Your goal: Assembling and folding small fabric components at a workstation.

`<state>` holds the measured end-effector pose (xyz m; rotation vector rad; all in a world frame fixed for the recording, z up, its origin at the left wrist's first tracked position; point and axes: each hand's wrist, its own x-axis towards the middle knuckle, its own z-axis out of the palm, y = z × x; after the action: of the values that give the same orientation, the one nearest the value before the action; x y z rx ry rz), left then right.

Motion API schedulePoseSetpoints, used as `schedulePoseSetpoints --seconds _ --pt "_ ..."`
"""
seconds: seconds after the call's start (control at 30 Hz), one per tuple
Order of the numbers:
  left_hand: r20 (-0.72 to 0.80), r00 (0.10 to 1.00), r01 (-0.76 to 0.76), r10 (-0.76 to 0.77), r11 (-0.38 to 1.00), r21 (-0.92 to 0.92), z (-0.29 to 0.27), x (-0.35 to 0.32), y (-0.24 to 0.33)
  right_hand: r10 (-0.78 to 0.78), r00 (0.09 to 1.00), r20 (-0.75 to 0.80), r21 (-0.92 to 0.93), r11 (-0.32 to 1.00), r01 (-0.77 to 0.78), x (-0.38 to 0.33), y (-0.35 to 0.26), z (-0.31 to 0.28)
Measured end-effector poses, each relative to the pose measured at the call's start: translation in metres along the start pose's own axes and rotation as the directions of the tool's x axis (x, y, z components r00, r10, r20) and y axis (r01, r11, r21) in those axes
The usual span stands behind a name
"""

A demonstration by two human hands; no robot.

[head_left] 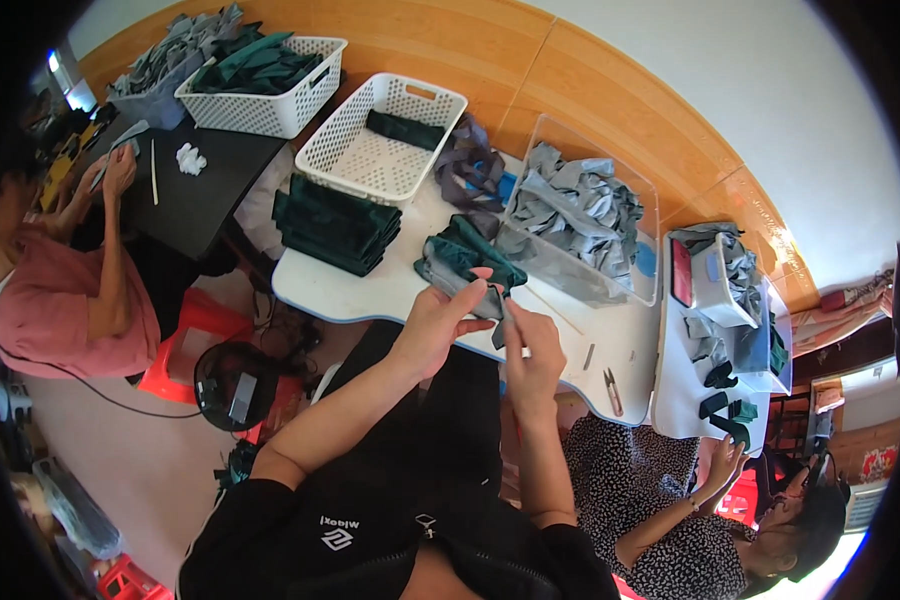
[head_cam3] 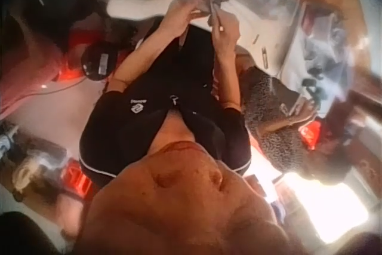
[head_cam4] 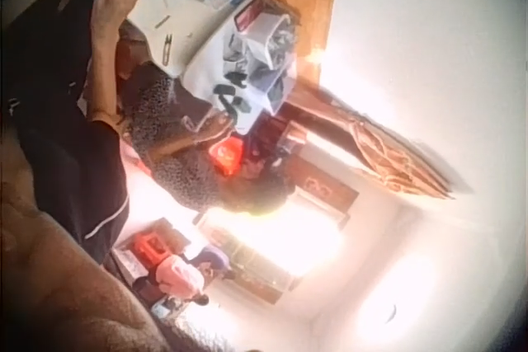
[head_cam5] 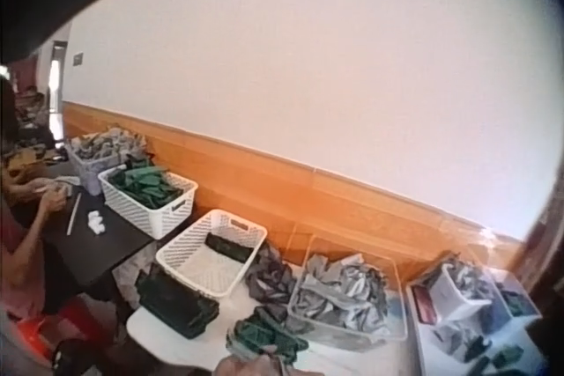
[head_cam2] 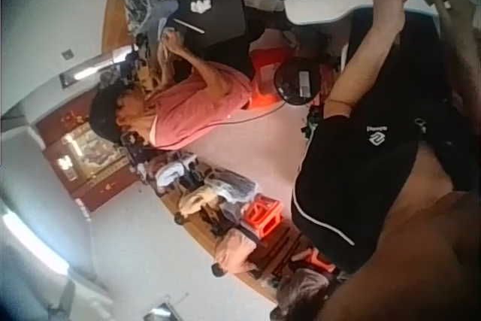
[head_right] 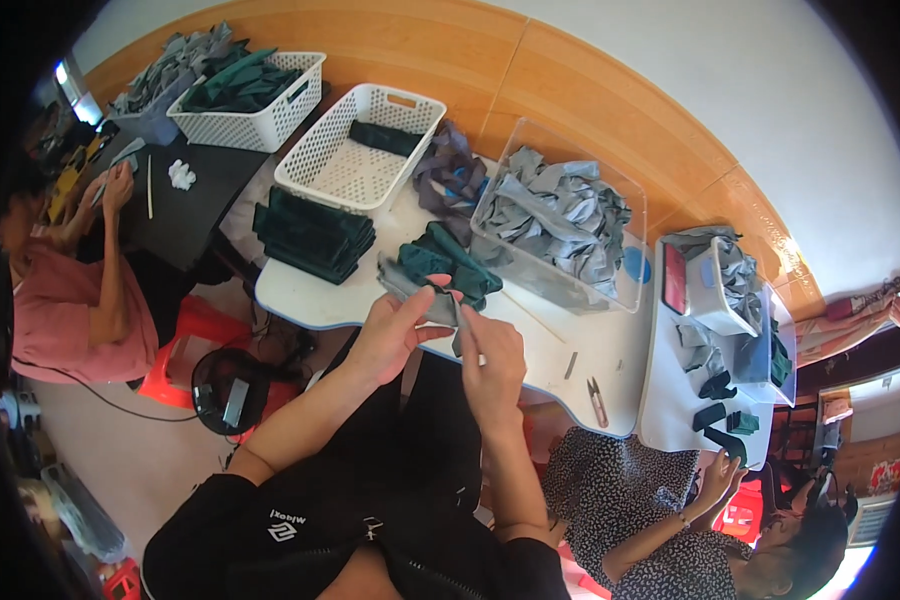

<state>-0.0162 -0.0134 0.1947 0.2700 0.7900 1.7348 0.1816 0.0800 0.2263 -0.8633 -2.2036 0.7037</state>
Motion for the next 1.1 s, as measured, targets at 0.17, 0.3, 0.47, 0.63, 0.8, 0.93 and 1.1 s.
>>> schedulePoseSetpoints --seconds 0.17,0.3,0.47,0.63,0.8,0.93,1.1 --pt "-0.060 0.997 0.036 -0.039 0.998 -0.046 -0.032 -0.009 -0.018 -0.028 0.999 -0.015 -0.054 0.998 0.027 -0.038 0.013 0.030" --pt "0.002 0.989 0.149 -0.149 0.987 0.068 -0.027 -0.023 -0.025 -0.006 1.000 -0.001 -0.088 0.996 0.006 -0.037 0.008 0.036" --pt "-0.010 0.992 0.122 -0.127 0.924 0.364 -0.049 -0.026 -0.027 0.469 0.809 0.353 0.302 0.762 -0.573 -0.059 0.036 0.041" --pt "-0.070 0.998 0.038 -0.002 0.854 0.519 -0.071 -0.020 -0.027 0.372 0.761 0.532 0.443 0.643 -0.624 -0.073 0.065 0.043" --pt "-0.080 0.986 -0.084 0.147 0.848 0.523 -0.073 -0.007 -0.042 0.284 0.677 0.680 0.644 0.211 -0.735 -0.071 0.070 0.049" --pt "0.000 0.838 -0.276 0.545 0.424 0.862 -0.049 -0.017 -0.044 0.358 0.738 0.572 0.669 0.317 -0.672 -0.078 0.089 0.063" --pt "-0.055 0.969 -0.082 0.241 0.525 0.847 -0.045 -0.027 -0.050 0.326 0.903 0.280 0.449 0.787 -0.424 -0.068 0.082 0.076"
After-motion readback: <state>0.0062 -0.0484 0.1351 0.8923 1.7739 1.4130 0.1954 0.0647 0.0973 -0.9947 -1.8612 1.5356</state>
